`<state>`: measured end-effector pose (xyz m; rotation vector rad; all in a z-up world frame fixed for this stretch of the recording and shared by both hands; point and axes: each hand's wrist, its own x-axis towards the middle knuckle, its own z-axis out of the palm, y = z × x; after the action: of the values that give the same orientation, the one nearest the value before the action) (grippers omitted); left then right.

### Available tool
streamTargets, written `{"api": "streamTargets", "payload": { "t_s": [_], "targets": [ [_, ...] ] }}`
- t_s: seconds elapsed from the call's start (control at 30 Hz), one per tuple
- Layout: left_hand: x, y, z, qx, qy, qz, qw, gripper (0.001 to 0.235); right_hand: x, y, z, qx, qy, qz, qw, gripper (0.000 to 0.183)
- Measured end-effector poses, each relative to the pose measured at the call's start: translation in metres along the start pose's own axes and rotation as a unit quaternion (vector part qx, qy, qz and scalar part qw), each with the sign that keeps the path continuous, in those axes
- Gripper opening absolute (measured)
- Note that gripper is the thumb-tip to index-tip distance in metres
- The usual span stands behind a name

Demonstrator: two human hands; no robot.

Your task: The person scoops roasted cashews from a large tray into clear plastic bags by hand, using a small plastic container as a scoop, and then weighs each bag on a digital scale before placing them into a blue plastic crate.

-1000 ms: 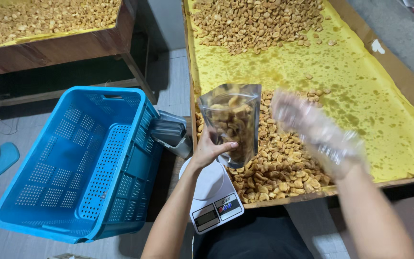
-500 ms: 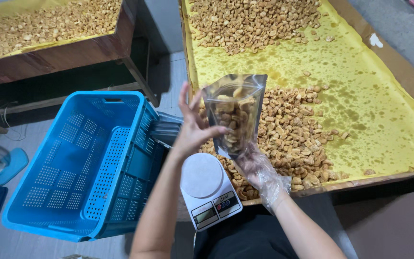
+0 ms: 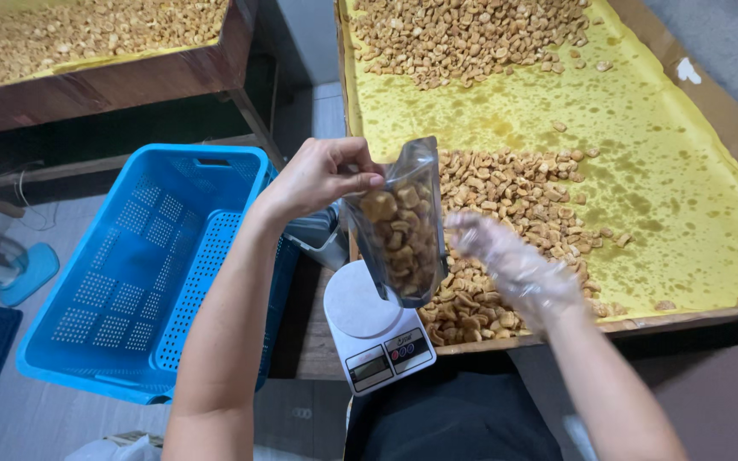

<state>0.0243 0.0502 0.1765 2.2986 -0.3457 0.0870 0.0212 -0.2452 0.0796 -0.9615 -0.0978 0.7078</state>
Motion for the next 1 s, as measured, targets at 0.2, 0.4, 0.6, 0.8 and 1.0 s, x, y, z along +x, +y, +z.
{"api": "streamTargets", "payload": {
  "t_s": [0.2,0.4,0.6,0.8,1.0],
  "targets": [
    [-0.011,-0.013,0.028,-0.151,-0.132,0.036,0.979,0.021,0.031,-0.05,0.035,-0.351,-0.141,-0.007,0.926,0.077],
    [-0.076,-0.018,0.092,-0.046,-0.059,-0.012,0.997,0.018,-0.016,-0.011,0.039,-0.393,0.0,0.124,0.911,0.054],
    [-0.105,-0.033,0.127,0.012,-0.015,-0.005,1.0,0.014,-0.01,0.028,0.026,-0.371,-0.064,0.108,0.92,0.033],
    [-0.104,-0.052,0.122,-0.101,-0.057,-0.132,0.984,0.022,-0.028,0.01,0.012,-0.299,0.001,0.097,0.949,0.035],
    [-0.101,-0.06,0.129,-0.199,-0.121,-0.125,0.964,0.022,-0.04,0.017,0.004,-0.28,0.07,0.113,0.951,0.038]
  ]
}}
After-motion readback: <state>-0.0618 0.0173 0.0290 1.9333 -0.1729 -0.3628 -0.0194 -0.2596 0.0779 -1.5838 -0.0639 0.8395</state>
